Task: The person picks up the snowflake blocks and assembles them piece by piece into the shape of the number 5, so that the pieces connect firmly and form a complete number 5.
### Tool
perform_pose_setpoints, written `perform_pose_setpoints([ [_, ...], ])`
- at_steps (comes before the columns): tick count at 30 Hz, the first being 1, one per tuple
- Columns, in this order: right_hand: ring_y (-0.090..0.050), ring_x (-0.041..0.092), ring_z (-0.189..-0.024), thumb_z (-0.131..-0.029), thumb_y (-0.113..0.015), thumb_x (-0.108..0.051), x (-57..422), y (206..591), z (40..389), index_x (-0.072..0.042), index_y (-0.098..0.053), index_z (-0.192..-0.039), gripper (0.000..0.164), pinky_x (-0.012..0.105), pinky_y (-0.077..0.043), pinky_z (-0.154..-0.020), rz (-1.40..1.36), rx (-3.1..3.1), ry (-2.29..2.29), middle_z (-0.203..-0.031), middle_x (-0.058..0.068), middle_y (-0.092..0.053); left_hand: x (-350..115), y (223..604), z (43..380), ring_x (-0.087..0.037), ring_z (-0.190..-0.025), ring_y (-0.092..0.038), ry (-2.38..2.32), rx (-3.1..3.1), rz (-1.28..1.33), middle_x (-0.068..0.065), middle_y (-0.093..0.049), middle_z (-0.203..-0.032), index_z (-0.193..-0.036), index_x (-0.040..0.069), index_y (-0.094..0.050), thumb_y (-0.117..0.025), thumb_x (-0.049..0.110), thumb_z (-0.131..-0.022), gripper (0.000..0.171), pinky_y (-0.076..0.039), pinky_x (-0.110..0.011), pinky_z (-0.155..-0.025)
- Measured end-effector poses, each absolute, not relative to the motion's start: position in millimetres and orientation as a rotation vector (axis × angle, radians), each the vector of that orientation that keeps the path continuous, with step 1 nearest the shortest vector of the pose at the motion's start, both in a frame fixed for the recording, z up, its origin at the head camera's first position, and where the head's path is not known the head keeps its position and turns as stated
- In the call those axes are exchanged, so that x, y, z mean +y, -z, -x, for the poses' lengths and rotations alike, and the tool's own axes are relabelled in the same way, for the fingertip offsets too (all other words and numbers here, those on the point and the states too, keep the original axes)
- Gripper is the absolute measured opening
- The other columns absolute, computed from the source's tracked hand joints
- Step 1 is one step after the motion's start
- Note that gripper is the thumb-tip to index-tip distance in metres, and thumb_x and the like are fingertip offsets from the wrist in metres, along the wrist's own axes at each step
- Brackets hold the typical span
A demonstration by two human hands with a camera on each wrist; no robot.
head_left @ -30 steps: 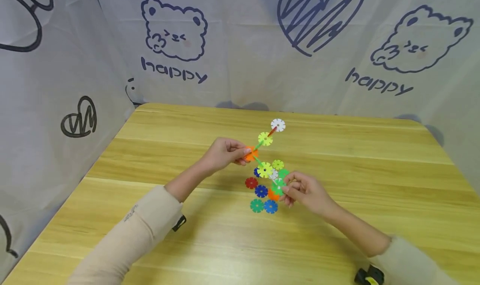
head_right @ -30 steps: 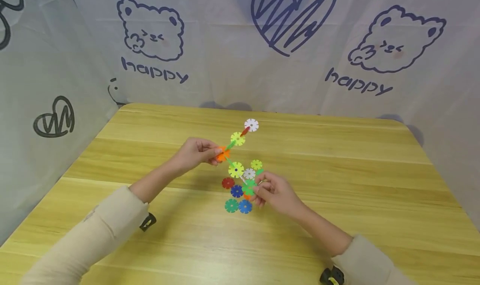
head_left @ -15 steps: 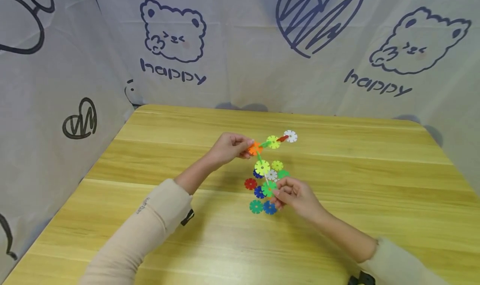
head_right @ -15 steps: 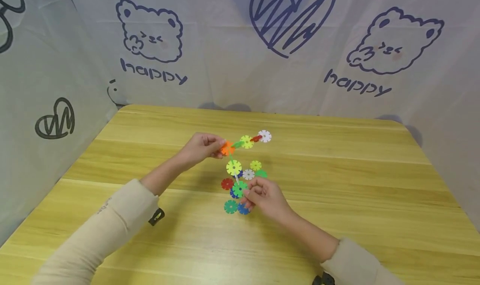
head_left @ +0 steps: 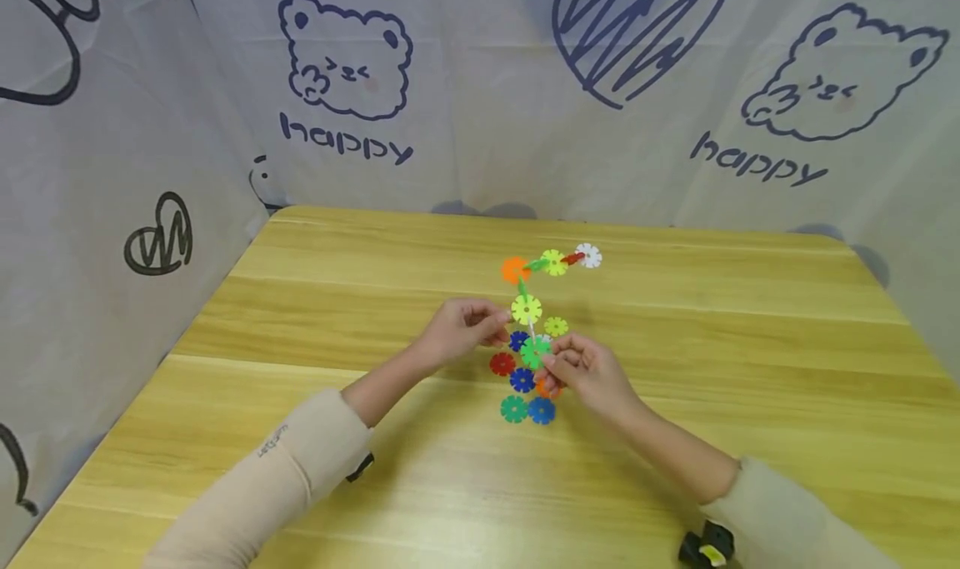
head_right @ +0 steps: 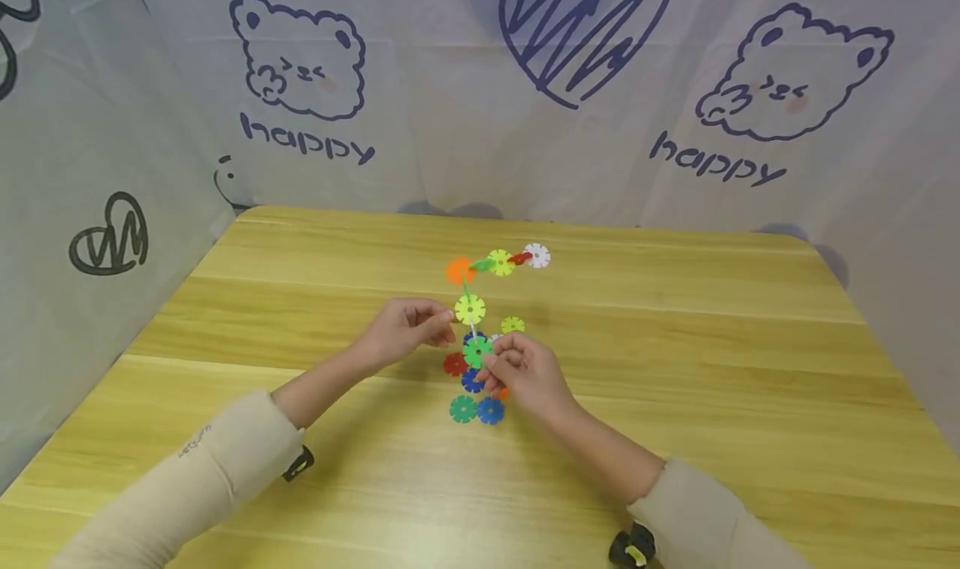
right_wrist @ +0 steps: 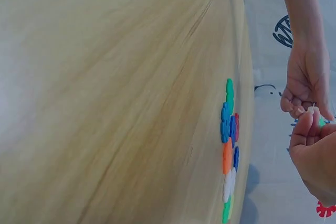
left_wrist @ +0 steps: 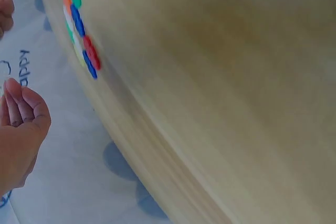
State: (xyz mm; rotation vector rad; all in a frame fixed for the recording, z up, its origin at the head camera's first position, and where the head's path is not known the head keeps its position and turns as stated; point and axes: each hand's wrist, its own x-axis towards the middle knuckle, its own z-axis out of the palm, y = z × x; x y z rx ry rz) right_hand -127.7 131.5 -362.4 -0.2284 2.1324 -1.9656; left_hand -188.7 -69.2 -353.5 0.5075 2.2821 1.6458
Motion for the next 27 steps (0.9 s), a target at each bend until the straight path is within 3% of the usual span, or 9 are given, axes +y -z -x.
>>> perform_pose_setpoints([
  [8, -0.06, 0.004, -0.064, -0.093, -0.049, 0.001, 124.0, 363.6, 131.9, 0.01, -0.047, -0.097, 0.01, 0.017, -0.053, -0.063, 0.17, 2.121, 2.002, -0.069, -0.007, -0.064, -62.9, 358.7, 173.2, -0.032, -0.076, -0.061, -1.61, 2.303, -0.603, -0.022, -0.068, -0.089, -0.097, -0.005, -0.067, -0.06, 0.012, -0.091, 0.02, -0.052, -0.032, -0.064],
  [21, -0.059, 0.005, -0.062, -0.093, -0.049, 0.001, 116.5, 364.8, 134.2, 0.009, -0.048, -0.096, 0.009, 0.018, -0.052, -0.061, 0.13, 2.138, 2.029, -0.068, -0.006, -0.064, -61.0, 361.6, 171.6, -0.024, -0.07, -0.059, -1.627, 2.3, -0.555, -0.018, -0.068, -0.085, -0.094, -0.005, -0.067, -0.061, 0.011, -0.089, 0.018, -0.051, -0.031, -0.062],
  [23, -0.059, 0.005, -0.062, -0.093, -0.049, 0.001, 117.6, 365.6, 135.2, 0.01, -0.048, -0.097, 0.01, 0.019, -0.052, -0.062, 0.167, 2.161, 2.004, -0.07, -0.003, -0.065, -61.1, 361.0, 171.2, -0.024, -0.07, -0.059, -1.628, 2.304, -0.546, -0.017, -0.068, -0.085, -0.095, -0.005, -0.067, -0.061, 0.011, -0.09, 0.018, -0.051, -0.031, -0.062],
  [27, -0.06, 0.008, -0.064, -0.092, -0.051, 0.0, 124.7, 367.5, 139.9, 0.013, -0.052, -0.1, 0.015, 0.022, -0.053, -0.061, 0.338, 2.296, 1.893, -0.08, 0.018, -0.067, -62.3, 358.8, 170.9, -0.029, -0.074, -0.06, -1.627, 2.324, -0.503, -0.015, -0.069, -0.085, -0.096, -0.004, -0.067, -0.061, 0.013, -0.09, 0.019, -0.052, -0.033, -0.064],
])
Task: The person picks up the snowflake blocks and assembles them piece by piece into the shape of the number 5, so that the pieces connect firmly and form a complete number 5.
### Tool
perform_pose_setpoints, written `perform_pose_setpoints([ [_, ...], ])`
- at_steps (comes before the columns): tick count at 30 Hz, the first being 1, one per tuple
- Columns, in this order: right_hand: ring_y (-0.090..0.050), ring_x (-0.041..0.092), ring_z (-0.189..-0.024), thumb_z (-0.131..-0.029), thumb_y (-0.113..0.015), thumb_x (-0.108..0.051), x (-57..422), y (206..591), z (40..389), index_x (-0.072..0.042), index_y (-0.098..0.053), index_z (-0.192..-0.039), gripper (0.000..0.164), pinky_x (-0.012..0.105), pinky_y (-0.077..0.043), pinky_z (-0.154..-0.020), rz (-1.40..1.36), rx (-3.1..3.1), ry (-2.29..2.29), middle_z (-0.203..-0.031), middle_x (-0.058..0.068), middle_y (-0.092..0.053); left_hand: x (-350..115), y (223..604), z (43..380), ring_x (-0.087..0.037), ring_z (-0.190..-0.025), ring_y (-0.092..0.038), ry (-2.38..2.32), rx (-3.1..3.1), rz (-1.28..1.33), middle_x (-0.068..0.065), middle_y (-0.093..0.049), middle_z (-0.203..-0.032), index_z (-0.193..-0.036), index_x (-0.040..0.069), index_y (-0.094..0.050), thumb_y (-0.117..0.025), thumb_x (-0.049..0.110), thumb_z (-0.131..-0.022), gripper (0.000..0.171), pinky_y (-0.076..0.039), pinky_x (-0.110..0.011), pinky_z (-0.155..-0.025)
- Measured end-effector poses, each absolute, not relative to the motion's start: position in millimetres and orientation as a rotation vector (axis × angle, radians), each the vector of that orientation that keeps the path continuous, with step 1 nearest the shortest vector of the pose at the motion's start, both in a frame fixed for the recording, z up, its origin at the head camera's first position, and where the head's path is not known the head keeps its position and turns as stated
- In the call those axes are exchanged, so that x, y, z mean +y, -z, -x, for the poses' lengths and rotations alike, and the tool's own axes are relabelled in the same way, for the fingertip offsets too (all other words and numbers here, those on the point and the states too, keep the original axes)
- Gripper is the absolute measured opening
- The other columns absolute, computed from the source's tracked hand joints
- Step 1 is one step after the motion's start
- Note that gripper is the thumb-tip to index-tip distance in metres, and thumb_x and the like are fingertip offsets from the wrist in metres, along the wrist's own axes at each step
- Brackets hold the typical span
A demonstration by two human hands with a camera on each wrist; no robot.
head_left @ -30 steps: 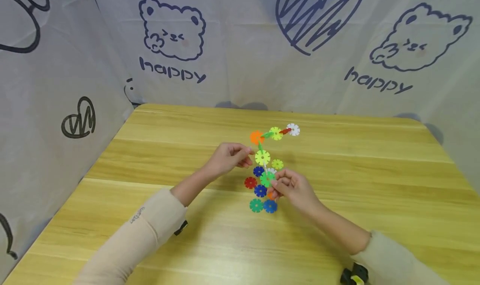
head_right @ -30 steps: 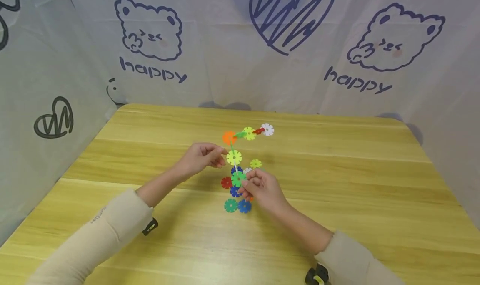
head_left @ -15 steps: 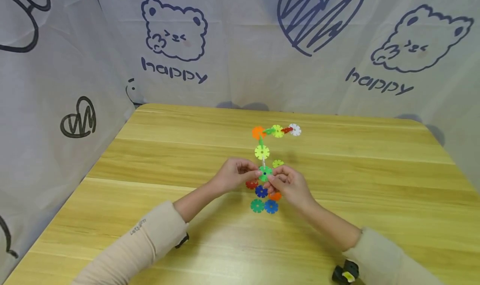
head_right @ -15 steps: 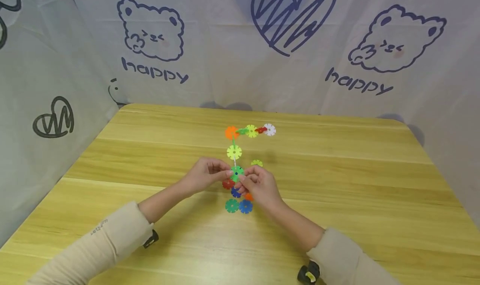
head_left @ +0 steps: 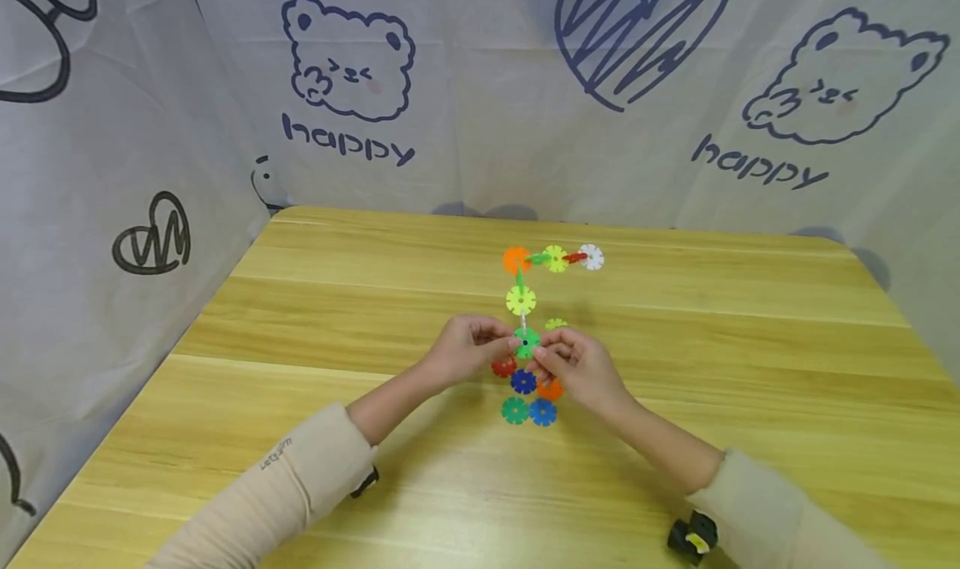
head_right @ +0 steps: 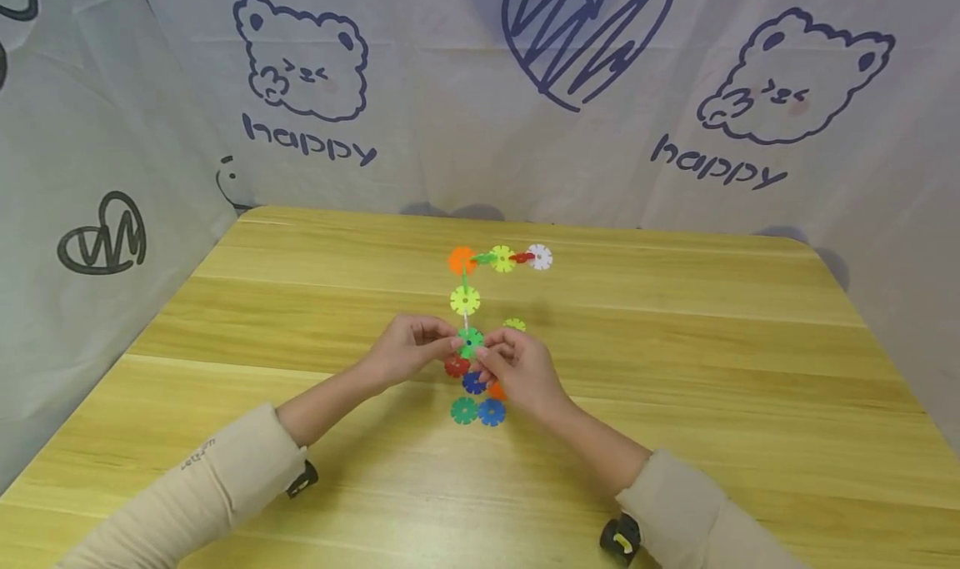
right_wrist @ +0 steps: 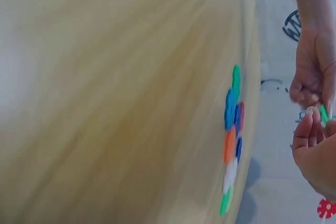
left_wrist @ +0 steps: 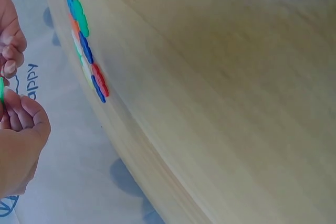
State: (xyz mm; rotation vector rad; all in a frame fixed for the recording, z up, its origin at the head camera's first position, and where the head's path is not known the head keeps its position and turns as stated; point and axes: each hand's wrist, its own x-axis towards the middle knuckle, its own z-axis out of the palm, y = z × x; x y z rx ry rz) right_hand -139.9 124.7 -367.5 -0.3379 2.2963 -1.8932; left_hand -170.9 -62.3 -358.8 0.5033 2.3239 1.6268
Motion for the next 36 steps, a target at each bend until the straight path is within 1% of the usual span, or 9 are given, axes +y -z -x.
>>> perform_pose_setpoints([
  [3, -0.058, 0.012, -0.064, -0.092, -0.053, -0.001, 132.3, 371.2, 144.4, 0.013, -0.055, -0.105, 0.019, 0.024, -0.053, -0.06, 0.448, 2.398, 1.817, -0.088, 0.03, -0.063, -64.8, 357.4, 171.5, -0.031, -0.078, -0.062, -1.629, 2.336, -0.476, -0.015, -0.069, -0.087, -0.097, -0.004, -0.067, -0.061, 0.013, -0.089, 0.019, -0.054, -0.037, -0.068],
  [5, -0.059, 0.014, -0.066, -0.091, -0.055, -0.001, 137.3, 375.3, 147.3, 0.012, -0.057, -0.107, 0.021, 0.025, -0.053, -0.062, 0.492, 2.449, 1.77, -0.089, 0.031, -0.061, -66.8, 356.7, 172.4, -0.026, -0.078, -0.063, -1.633, 2.336, -0.458, -0.016, -0.069, -0.088, -0.098, -0.003, -0.067, -0.062, 0.012, -0.089, 0.019, -0.055, -0.04, -0.074],
  [9, -0.058, 0.014, -0.069, -0.089, -0.058, -0.002, 147.4, 387.4, 151.5, 0.009, -0.06, -0.106, 0.021, 0.022, -0.052, -0.062, 0.543, 2.578, 1.626, -0.087, 0.025, -0.063, -71.7, 356.3, 173.0, -0.012, -0.075, -0.063, -1.639, 2.332, -0.455, -0.017, -0.069, -0.09, -0.098, -0.004, -0.066, -0.062, 0.011, -0.089, 0.018, -0.055, -0.04, -0.079],
  [12, -0.054, 0.011, -0.067, -0.088, -0.06, -0.001, 154.0, 397.1, 152.5, 0.007, -0.063, -0.105, 0.019, 0.018, -0.048, -0.061, 0.561, 2.638, 1.521, -0.085, 0.019, -0.065, -74.8, 356.5, 173.0, -0.01, -0.075, -0.064, -1.643, 2.325, -0.448, -0.017, -0.069, -0.091, -0.097, -0.005, -0.066, -0.061, 0.011, -0.089, 0.018, -0.055, -0.04, -0.08],
  [13, -0.051, 0.009, -0.066, -0.087, -0.06, 0.0, 156.0, 400.3, 152.5, 0.006, -0.064, -0.104, 0.019, 0.018, -0.045, -0.059, 0.573, 2.646, 1.496, -0.082, 0.016, -0.064, -75.7, 356.6, 173.0, -0.012, -0.076, -0.064, -1.639, 2.325, -0.447, -0.017, -0.069, -0.091, -0.097, -0.004, -0.066, -0.061, 0.011, -0.089, 0.018, -0.055, -0.04, -0.08],
  [17, -0.044, 0.007, -0.064, -0.085, -0.063, -0.001, 160.8, 409.9, 152.7, 0.005, -0.065, -0.104, 0.02, 0.016, -0.039, -0.057, 0.641, 2.642, 1.427, -0.077, 0.008, -0.058, -79.2, 357.4, 173.4, -0.028, -0.083, -0.066, -1.64, 2.316, -0.445, -0.018, -0.068, -0.092, -0.098, -0.005, -0.066, -0.061, 0.01, -0.089, 0.018, -0.055, -0.04, -0.08],
  [20, -0.043, 0.006, -0.065, -0.084, -0.064, -0.001, 162.1, 413.6, 154.0, 0.004, -0.065, -0.106, 0.023, 0.015, -0.038, -0.056, 0.688, 2.617, 1.391, -0.077, 0.007, -0.056, -81.5, 358.2, 173.9, -0.036, -0.088, -0.065, -1.648, 2.303, -0.449, -0.018, -0.068, -0.091, -0.098, -0.005, -0.065, -0.06, 0.009, -0.089, 0.018, -0.055, -0.041, -0.08],
  [29, -0.041, 0.004, -0.066, -0.081, -0.068, -0.003, 166.8, 414.9, 157.8, 0.004, -0.064, -0.108, 0.028, 0.016, -0.039, -0.058, 0.837, 2.599, 1.272, -0.078, 0.004, -0.054, -81.3, 358.4, 174.5, -0.037, -0.088, -0.065, -1.66, 2.281, -0.469, -0.019, -0.068, -0.091, -0.099, -0.006, -0.065, -0.06, 0.008, -0.089, 0.018, -0.055, -0.042, -0.08],
  [36, -0.041, 0.005, -0.068, -0.081, -0.069, -0.005, 168.5, 417.0, 160.1, 0.001, -0.065, -0.106, 0.026, 0.015, -0.038, -0.059, 0.899, 2.623, 1.183, -0.077, 0.001, -0.052, -80.3, 359.0, 173.9, -0.037, -0.087, -0.064, -1.648, 2.286, -0.478, -0.019, -0.068, -0.089, -0.098, -0.006, -0.065, -0.06, 0.008, -0.089, 0.017, -0.055, -0.042, -0.078],
])
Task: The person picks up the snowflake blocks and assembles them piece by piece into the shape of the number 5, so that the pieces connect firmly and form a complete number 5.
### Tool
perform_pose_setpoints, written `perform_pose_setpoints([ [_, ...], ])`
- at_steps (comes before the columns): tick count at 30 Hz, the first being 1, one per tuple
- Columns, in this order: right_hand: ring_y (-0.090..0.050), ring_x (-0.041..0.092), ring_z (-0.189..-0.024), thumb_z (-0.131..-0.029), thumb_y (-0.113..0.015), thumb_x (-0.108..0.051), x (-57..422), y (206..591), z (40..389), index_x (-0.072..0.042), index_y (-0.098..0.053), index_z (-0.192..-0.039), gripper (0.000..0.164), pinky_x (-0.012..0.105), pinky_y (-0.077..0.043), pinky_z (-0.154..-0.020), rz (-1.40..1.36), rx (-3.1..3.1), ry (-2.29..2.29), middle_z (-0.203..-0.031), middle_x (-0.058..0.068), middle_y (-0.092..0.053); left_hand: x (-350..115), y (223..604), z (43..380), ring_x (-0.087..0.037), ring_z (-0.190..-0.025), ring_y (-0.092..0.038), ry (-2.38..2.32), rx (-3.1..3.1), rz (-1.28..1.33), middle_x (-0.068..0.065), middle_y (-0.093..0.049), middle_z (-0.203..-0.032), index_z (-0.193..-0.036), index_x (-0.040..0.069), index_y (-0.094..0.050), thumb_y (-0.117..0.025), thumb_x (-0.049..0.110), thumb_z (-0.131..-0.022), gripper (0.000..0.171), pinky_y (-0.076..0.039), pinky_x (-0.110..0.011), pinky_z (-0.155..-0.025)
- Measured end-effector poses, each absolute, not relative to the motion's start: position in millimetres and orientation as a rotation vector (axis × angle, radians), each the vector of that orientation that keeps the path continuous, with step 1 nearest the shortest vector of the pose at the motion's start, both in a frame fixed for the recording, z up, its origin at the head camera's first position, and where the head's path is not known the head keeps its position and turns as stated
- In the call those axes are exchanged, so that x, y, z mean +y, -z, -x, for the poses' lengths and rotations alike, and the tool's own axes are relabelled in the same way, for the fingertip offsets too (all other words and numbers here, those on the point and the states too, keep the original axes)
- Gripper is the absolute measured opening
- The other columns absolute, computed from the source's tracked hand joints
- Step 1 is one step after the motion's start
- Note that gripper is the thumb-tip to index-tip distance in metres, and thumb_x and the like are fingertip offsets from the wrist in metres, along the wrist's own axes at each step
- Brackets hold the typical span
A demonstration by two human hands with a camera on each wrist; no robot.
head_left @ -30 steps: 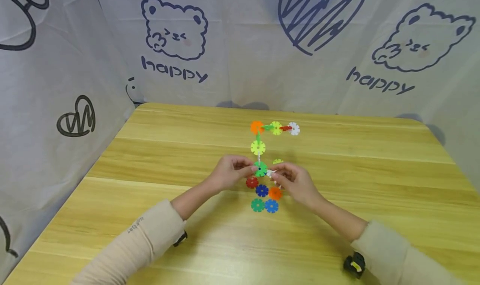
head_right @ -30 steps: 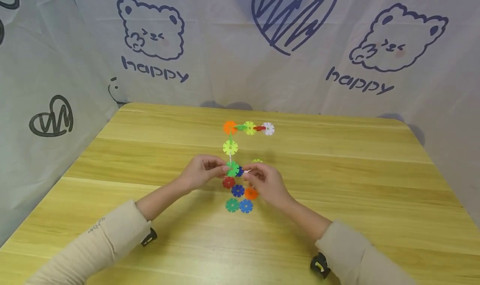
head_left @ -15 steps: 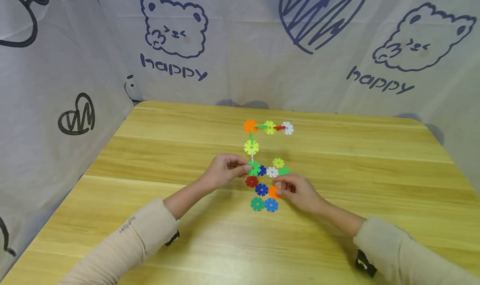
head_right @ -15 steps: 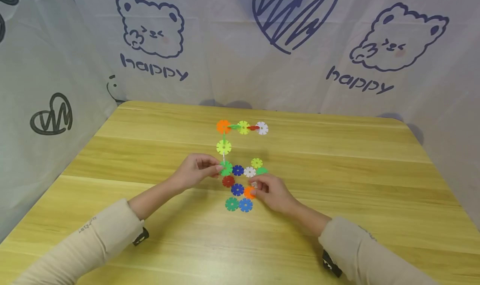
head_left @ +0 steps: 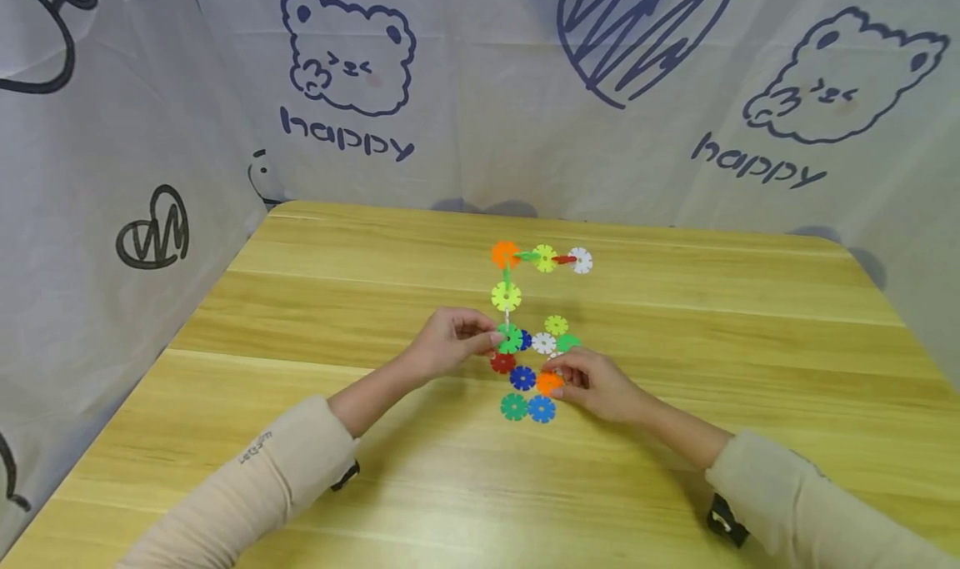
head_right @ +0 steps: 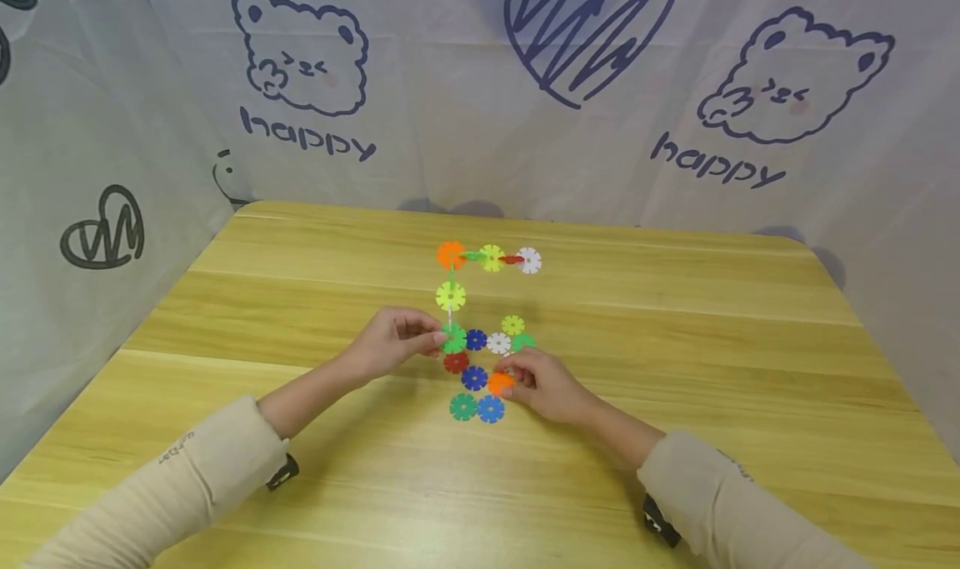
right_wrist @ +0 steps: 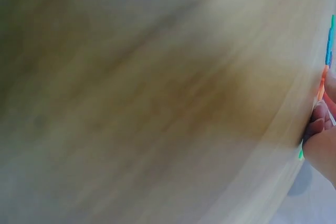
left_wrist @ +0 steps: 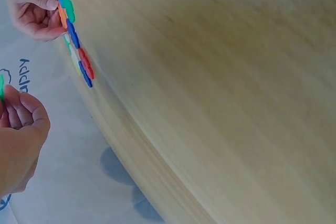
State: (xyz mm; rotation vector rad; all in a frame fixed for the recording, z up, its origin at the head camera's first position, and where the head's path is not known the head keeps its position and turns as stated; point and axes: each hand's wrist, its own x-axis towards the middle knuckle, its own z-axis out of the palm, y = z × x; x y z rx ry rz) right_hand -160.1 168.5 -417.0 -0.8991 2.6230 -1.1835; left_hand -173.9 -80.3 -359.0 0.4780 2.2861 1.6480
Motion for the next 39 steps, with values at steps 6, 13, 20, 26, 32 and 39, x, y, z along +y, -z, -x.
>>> perform_pose_setpoints([
  [6, -0.04, 0.006, -0.069, -0.08, -0.07, -0.006, 168.9, 416.1, 159.8, 0.001, -0.063, -0.102, 0.024, 0.016, -0.038, -0.06, 0.913, 2.61, 1.177, -0.078, 0.004, -0.051, -80.0, 358.6, 173.4, -0.039, -0.086, -0.063, -1.636, 2.296, -0.484, -0.019, -0.068, -0.088, -0.097, -0.006, -0.066, -0.06, 0.007, -0.089, 0.016, -0.055, -0.042, -0.077],
  [13, -0.041, 0.009, -0.071, -0.079, -0.071, -0.007, 166.7, 414.3, 154.6, -0.001, -0.057, -0.098, 0.024, 0.018, -0.039, -0.062, 0.868, 2.651, 1.163, -0.08, 0.003, -0.05, -81.4, 359.6, 172.6, -0.037, -0.086, -0.063, -1.611, 2.304, -0.481, -0.022, -0.067, -0.091, -0.098, -0.004, -0.066, -0.059, 0.008, -0.09, 0.016, -0.055, -0.041, -0.077],
  [20, -0.04, 0.008, -0.068, -0.079, -0.069, 0.001, 164.1, 413.2, 148.1, -0.001, -0.053, -0.091, 0.02, 0.018, -0.038, -0.059, 0.78, 2.702, 1.255, -0.077, 0.004, -0.048, -82.2, 360.6, 171.7, -0.038, -0.087, -0.063, -1.61, 2.297, -0.49, -0.023, -0.067, -0.092, -0.1, -0.003, -0.066, -0.06, 0.01, -0.089, 0.018, -0.055, -0.041, -0.077],
  [26, -0.044, 0.006, -0.065, -0.084, -0.06, 0.004, 168.7, 406.1, 144.9, 0.002, -0.058, -0.095, 0.011, 0.017, -0.04, -0.057, 0.631, 2.678, 1.295, -0.074, 0.004, -0.054, -80.7, 360.0, 171.0, -0.034, -0.085, -0.065, -1.62, 2.293, -0.516, -0.019, -0.068, -0.09, -0.099, -0.005, -0.066, -0.06, 0.009, -0.089, 0.018, -0.055, -0.041, -0.078],
  [32, -0.044, 0.003, -0.057, -0.085, -0.056, 0.004, 170.9, 392.3, 145.3, 0.007, -0.059, -0.101, 0.017, 0.016, -0.04, -0.052, 0.505, 2.598, 1.429, -0.069, 0.006, -0.057, -76.9, 361.1, 170.6, -0.018, -0.077, -0.066, -1.63, 2.29, -0.512, -0.017, -0.069, -0.089, -0.098, -0.004, -0.067, -0.061, 0.009, -0.088, 0.017, -0.055, -0.04, -0.078],
  [39, -0.047, 0.006, -0.058, -0.09, -0.052, 0.001, 163.1, 371.1, 144.6, 0.014, -0.053, -0.112, 0.025, 0.018, -0.044, -0.055, 0.315, 2.316, 1.698, -0.065, 0.0, -0.052, -73.0, 359.5, 167.8, -0.01, -0.071, -0.062, -1.62, 2.314, -0.516, -0.017, -0.069, -0.088, -0.097, -0.005, -0.067, -0.062, 0.01, -0.088, 0.017, -0.055, -0.042, -0.075],
])
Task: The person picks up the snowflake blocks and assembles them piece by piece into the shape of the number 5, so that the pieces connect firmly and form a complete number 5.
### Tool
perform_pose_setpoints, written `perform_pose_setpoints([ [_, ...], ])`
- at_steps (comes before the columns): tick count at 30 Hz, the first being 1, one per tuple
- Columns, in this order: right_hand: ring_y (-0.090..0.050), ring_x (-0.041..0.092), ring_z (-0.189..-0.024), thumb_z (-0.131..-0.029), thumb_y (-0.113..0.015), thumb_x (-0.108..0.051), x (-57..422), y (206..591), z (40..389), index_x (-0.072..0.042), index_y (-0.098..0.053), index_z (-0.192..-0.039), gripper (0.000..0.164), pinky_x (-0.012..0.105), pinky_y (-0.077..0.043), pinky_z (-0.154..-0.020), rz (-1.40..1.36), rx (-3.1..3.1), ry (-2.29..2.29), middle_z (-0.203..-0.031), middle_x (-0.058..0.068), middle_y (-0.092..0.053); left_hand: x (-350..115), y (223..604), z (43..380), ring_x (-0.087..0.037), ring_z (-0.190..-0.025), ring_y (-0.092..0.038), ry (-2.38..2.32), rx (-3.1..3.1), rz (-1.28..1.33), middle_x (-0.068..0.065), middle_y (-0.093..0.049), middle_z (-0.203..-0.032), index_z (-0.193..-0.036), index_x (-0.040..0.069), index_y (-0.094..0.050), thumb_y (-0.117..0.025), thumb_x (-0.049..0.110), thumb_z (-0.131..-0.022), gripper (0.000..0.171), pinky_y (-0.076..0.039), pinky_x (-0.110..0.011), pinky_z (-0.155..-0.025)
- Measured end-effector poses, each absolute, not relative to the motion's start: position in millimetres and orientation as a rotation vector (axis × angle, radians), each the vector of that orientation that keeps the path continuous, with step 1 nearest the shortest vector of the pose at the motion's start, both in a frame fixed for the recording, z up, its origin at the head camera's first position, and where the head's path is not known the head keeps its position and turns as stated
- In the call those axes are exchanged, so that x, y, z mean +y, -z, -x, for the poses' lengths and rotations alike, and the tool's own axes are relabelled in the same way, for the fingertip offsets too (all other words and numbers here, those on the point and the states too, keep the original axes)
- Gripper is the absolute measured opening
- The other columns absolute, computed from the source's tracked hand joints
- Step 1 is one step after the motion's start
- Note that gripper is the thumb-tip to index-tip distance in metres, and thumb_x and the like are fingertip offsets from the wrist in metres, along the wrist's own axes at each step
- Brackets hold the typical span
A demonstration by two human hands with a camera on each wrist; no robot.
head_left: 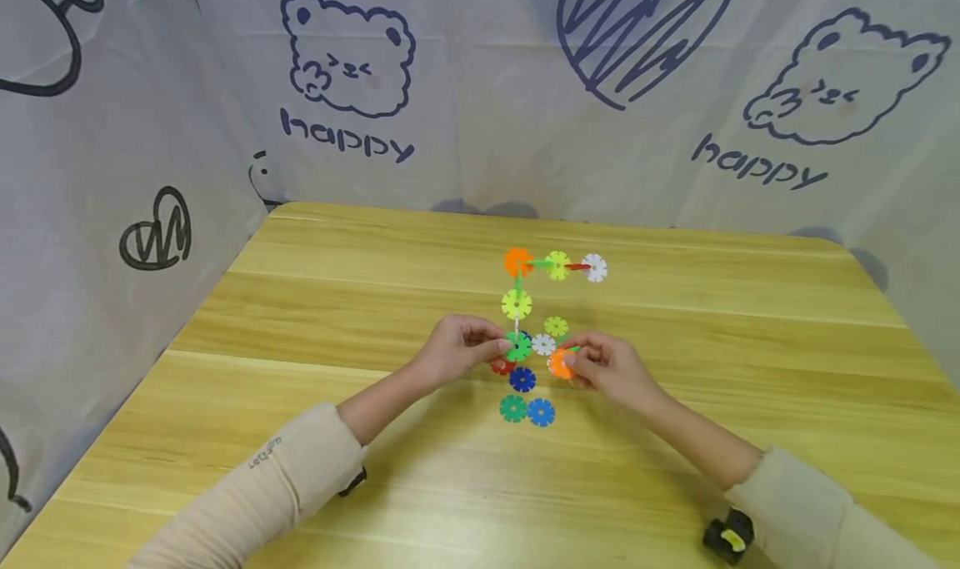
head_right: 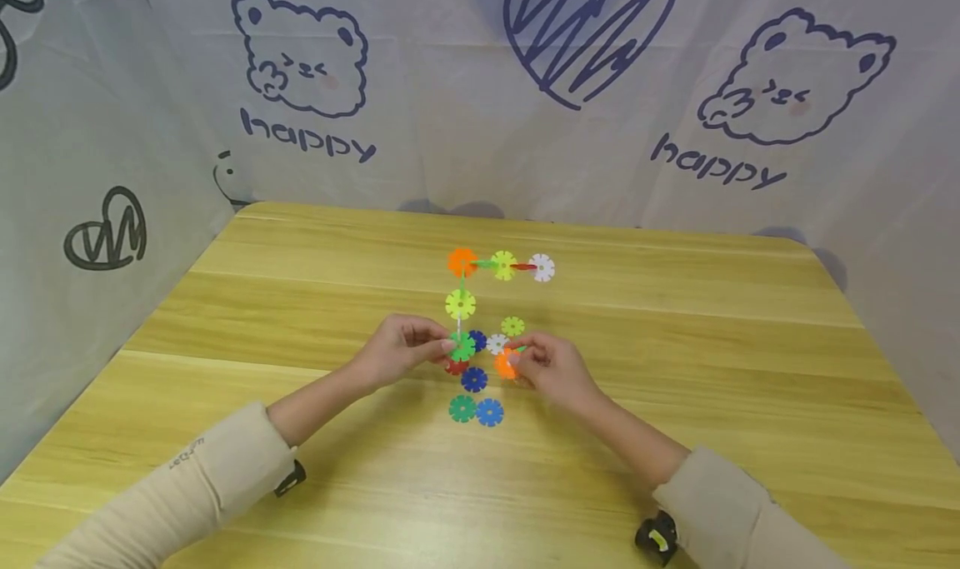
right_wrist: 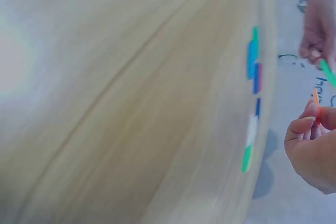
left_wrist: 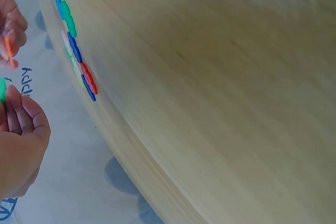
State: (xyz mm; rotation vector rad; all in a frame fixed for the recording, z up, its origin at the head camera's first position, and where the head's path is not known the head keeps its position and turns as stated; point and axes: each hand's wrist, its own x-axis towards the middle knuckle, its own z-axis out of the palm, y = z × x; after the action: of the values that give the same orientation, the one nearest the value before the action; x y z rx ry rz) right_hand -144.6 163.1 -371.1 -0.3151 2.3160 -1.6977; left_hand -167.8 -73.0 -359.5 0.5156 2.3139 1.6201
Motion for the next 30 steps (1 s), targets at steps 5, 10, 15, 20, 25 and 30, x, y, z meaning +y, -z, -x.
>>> perform_pose_setpoints([
  [5, -0.048, 0.006, -0.059, -0.091, -0.052, -0.002, 155.7, 359.4, 144.0, 0.011, -0.052, -0.114, 0.027, 0.018, -0.045, -0.057, 0.167, 2.26, 1.753, -0.067, -0.005, -0.055, -70.7, 360.0, 168.2, -0.009, -0.071, -0.062, -1.614, 2.319, -0.524, -0.018, -0.069, -0.089, -0.097, -0.005, -0.067, -0.062, 0.01, -0.088, 0.018, -0.055, -0.044, -0.075],
  [10, -0.049, 0.006, -0.059, -0.091, -0.052, -0.004, 151.7, 355.1, 144.1, 0.011, -0.052, -0.115, 0.028, 0.018, -0.045, -0.058, 0.154, 2.233, 1.767, -0.067, -0.007, -0.056, -69.1, 361.7, 169.1, -0.007, -0.07, -0.061, -1.614, 2.318, -0.535, -0.017, -0.069, -0.089, -0.097, -0.004, -0.067, -0.062, 0.011, -0.089, 0.018, -0.055, -0.043, -0.074],
  [15, -0.048, 0.005, -0.06, -0.093, -0.05, -0.007, 148.6, 352.3, 144.5, 0.011, -0.052, -0.116, 0.029, 0.017, -0.044, -0.057, 0.139, 2.204, 1.759, -0.069, -0.007, -0.057, -67.0, 360.8, 168.4, -0.013, -0.073, -0.065, -1.634, 2.291, -0.551, -0.018, -0.069, -0.089, -0.097, -0.005, -0.067, -0.061, 0.01, -0.089, 0.018, -0.056, -0.042, -0.074],
  [20, -0.046, 0.005, -0.06, -0.095, -0.047, -0.008, 146.4, 349.7, 146.6, 0.011, -0.053, -0.115, 0.029, 0.017, -0.041, -0.056, 0.107, 2.172, 1.736, -0.069, -0.006, -0.054, -65.1, 359.9, 167.2, -0.017, -0.074, -0.067, -1.632, 2.295, -0.557, -0.018, -0.07, -0.089, -0.097, -0.005, -0.067, -0.061, 0.01, -0.089, 0.018, -0.056, -0.041, -0.073],
  [25, -0.043, 0.004, -0.058, -0.094, -0.047, -0.006, 145.0, 345.8, 149.3, 0.012, -0.054, -0.114, 0.028, 0.015, -0.038, -0.053, 0.048, 2.095, 1.72, -0.069, -0.004, -0.052, -63.1, 360.6, 166.4, -0.024, -0.075, -0.067, -1.631, 2.302, -0.589, -0.02, -0.07, -0.087, -0.096, -0.006, -0.067, -0.062, 0.008, -0.088, 0.017, -0.056, -0.042, -0.071],
  [30, -0.043, 0.003, -0.058, -0.094, -0.045, -0.004, 143.9, 341.5, 151.3, 0.012, -0.053, -0.114, 0.027, 0.014, -0.036, -0.052, -0.014, 2.011, 1.712, -0.069, -0.004, -0.051, -61.4, 363.9, 165.2, -0.031, -0.075, -0.068, -1.653, 2.301, -0.582, -0.021, -0.069, -0.086, -0.094, -0.007, -0.067, -0.062, 0.006, -0.088, 0.015, -0.056, -0.043, -0.07],
])
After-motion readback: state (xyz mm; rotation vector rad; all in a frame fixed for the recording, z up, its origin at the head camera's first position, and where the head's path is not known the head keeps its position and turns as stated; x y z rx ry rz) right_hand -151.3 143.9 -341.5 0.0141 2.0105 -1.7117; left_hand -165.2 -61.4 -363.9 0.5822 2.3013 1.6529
